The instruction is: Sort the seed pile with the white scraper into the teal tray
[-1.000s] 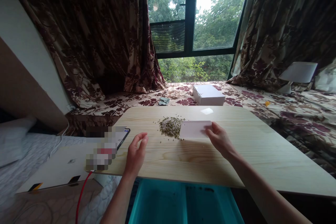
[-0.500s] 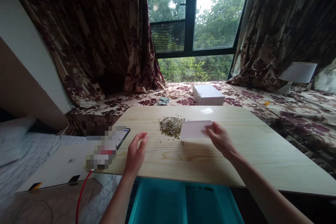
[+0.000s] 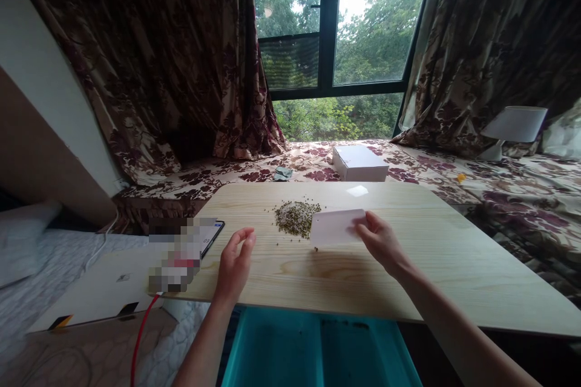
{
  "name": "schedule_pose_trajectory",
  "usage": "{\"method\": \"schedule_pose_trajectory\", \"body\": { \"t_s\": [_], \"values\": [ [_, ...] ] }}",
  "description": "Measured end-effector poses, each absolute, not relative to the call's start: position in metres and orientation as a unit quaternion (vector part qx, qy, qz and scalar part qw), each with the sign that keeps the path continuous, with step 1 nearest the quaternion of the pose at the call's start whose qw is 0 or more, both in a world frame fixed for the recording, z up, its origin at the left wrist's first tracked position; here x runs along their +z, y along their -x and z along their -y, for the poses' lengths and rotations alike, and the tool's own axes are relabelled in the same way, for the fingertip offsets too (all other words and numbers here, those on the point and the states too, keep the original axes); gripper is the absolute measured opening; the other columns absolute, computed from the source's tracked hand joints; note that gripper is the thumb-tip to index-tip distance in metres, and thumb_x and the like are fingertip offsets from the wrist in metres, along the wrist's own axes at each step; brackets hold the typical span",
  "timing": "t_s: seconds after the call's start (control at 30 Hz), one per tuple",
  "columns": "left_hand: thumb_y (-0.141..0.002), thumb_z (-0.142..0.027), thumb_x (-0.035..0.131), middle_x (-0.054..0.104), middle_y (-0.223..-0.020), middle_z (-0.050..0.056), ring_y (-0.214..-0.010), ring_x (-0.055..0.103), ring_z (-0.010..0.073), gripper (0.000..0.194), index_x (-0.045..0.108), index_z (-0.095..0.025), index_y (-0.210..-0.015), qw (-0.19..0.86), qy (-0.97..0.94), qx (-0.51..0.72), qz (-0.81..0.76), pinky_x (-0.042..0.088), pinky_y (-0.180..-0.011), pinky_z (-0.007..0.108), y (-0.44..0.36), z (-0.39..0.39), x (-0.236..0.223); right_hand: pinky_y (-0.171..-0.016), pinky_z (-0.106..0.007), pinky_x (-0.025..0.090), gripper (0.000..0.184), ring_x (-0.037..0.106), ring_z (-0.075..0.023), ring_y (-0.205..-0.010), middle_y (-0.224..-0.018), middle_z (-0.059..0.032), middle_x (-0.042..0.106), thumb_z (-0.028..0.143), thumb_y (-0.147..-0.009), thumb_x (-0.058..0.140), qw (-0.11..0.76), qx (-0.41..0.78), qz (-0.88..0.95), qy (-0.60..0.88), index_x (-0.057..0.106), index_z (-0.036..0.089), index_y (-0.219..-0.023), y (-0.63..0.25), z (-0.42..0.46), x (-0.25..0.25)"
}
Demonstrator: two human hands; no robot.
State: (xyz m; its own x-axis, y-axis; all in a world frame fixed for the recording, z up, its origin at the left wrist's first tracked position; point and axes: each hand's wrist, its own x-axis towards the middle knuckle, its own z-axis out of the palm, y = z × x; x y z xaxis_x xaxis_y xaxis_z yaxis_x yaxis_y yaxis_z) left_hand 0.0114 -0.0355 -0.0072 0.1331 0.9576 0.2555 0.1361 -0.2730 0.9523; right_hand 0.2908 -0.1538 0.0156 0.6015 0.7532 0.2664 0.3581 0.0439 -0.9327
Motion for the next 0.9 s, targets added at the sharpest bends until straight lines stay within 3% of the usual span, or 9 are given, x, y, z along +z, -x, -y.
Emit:
{"method": "schedule_pose_trajectory", "body": {
  "t_s": [0.43, 0.9],
  "values": [
    [-0.079, -0.054, 0.056, 0.067, -0.102, 0.007, -0.107, 0.058, 0.0258, 0.043, 0.064, -0.018, -0.101, 0.413, -0.627, 0.497, -0.434, 0.041, -0.097, 0.038, -0.011, 0.036, -0.007, -0.063, -0.03, 0.047, 0.009, 0.06, -0.0182, -0.068, -0.066, -0.0004, 0.063, 0.028, -0.066, 0.055, 0.587, 0.172, 0.419, 0.672, 0.057, 0.021, -0.071, -0.291, 0.147, 0.013],
    [-0.078, -0.055, 0.056, 0.067, -0.103, 0.007, -0.108, 0.058, 0.026, 0.044, 0.064, -0.018, -0.101, 0.413, -0.63, 0.491, -0.438, 0.041, -0.097, 0.037, -0.01, 0.033, -0.01, -0.056, -0.026, 0.038, 0.011, 0.052, -0.0148, -0.061, -0.063, 0.0007, 0.06, 0.025, -0.06, 0.049, 0.541, 0.262, 0.416, 0.682, 0.056, 0.019, -0.066, -0.281, 0.157, 0.036]
  ]
}}
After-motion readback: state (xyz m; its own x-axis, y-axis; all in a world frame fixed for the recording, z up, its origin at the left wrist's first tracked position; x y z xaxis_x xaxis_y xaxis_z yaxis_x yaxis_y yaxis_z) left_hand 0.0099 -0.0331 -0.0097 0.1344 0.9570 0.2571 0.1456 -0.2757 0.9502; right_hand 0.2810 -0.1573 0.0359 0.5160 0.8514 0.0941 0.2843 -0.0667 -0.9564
